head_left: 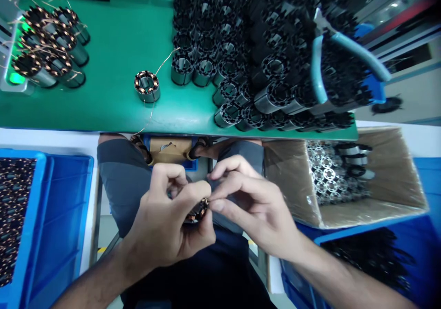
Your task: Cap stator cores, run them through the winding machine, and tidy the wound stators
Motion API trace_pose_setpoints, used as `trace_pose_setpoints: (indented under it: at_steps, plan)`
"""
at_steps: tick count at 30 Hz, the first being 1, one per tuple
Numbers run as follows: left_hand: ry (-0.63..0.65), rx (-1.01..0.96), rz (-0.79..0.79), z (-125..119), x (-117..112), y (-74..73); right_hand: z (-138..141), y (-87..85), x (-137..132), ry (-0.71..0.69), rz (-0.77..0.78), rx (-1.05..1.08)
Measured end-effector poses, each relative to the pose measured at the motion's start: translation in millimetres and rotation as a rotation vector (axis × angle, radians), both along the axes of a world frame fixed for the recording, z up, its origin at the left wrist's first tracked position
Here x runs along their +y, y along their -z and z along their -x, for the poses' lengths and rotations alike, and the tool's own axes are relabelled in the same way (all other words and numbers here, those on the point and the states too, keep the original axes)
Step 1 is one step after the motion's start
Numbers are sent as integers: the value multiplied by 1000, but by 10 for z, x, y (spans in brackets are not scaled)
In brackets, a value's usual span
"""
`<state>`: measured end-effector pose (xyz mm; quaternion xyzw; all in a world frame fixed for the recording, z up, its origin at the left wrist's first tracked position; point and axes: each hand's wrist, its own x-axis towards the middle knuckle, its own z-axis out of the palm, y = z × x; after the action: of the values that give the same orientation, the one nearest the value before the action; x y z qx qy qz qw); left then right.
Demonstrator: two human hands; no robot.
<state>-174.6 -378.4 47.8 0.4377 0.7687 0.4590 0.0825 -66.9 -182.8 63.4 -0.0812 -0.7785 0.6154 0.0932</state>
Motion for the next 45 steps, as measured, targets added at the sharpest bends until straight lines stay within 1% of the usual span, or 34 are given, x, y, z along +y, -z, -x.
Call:
trace_pose_setpoints:
  at_steps: [2, 3, 4, 5, 6, 7, 9, 10, 11, 12, 13, 14, 16, 17, 18, 19, 21, 22, 26, 27, 28, 29, 31, 33, 34, 35, 36, 37, 38, 41, 42, 43, 44, 45]
  plan:
    - [183, -528, 66, 59, -4, 48, -9, -103, 158, -151, -251, 92]
    - [309, -822, 113, 88, -16, 96, -29, -145, 217, -229, -310, 106]
    - [400, -1056, 145, 110, -36, 151, -60, -176, 259, -283, -316, 81]
    - [417, -1174, 149, 120, -65, 209, -99, -195, 284, -300, -273, 18]
    - [354, -1147, 129, 116, -98, 260, -141, -200, 292, -281, -192, -78]
    - [231, -976, 90, 97, -132, 301, -182, -194, 286, -235, -90, -189]
    - [3, -380, -2, 23, -180, 339, -244, -157, 246, -164, 143, -387]
    - [-36, -85, -32, -23, -184, 336, -260, -134, 222, -164, 251, -449]
    - [-18, 150, -58, -66, -174, 321, -266, -111, 203, -178, 323, -478]
    - [24, 291, -83, -100, -152, 296, -266, -92, 193, -186, 332, -469]
    - [60, 323, -100, -121, -123, 264, -261, -77, 196, -184, 280, -420]
    - [90, 249, -99, -126, -92, 226, -257, -68, 217, -180, 185, -346]
    - [188, -90, -28, -89, -50, 144, -252, -67, 304, -193, -28, -170]
    - [242, -264, 29, -54, -45, 106, -251, -74, 364, -201, -94, -97]
    - [277, -384, 81, -14, -49, 73, -248, -84, 427, -201, -115, -50]
    - [295, -429, 112, 25, -62, 47, -239, -94, 487, -196, -98, -41]
    - [257, -352, 98, 87, -94, 17, -200, -104, 572, -192, 13, -117]
    - [231, -278, 69, 104, -106, 9, -171, -97, 589, -216, 108, -198]
    - [231, 13, -90, 91, -105, -17, -69, -5, 494, -443, 610, -609]
    - [225, 90, -104, 79, -99, -25, -60, 15, 449, -469, 688, -667]
    - [222, 165, -112, 69, -95, -31, -57, 23, 408, -467, 700, -676]
    - [223, 228, -111, 61, -92, -36, -58, 15, 376, -445, 623, -633]
    - [204, 228, -52, 52, -92, -41, -65, -47, 356, -376, 325, -470]
    - [188, 15, 49, 49, -99, -39, -61, -145, 400, -330, 46, -335]
    - [179, -110, 96, 48, -106, -37, -53, -191, 441, -317, -41, -294]
    - [169, -198, 126, 46, -116, -34, -42, -226, 488, -308, -83, -270]
    - [164, -226, 127, 44, -130, -29, -30, -245, 534, -293, -83, -259]
    - [161, -190, 98, 41, -145, -24, -19, -246, 573, -287, -54, -263]
    - [149, -112, 55, 36, -161, -19, -10, -228, 598, -294, 22, -299]
    - [155, 177, -74, 26, -197, -11, -11, -106, 564, -419, 456, -587]
    - [174, 278, -92, 27, -201, -12, -23, -63, 520, -461, 585, -684]
    - [196, 373, -95, 30, -199, -15, -38, -32, 469, -488, 668, -737]
    - [222, 451, -95, 34, -192, -19, -57, -18, 418, -488, 676, -733]
    - [240, 490, -89, 37, -181, -24, -76, -24, 377, -470, 616, -682]
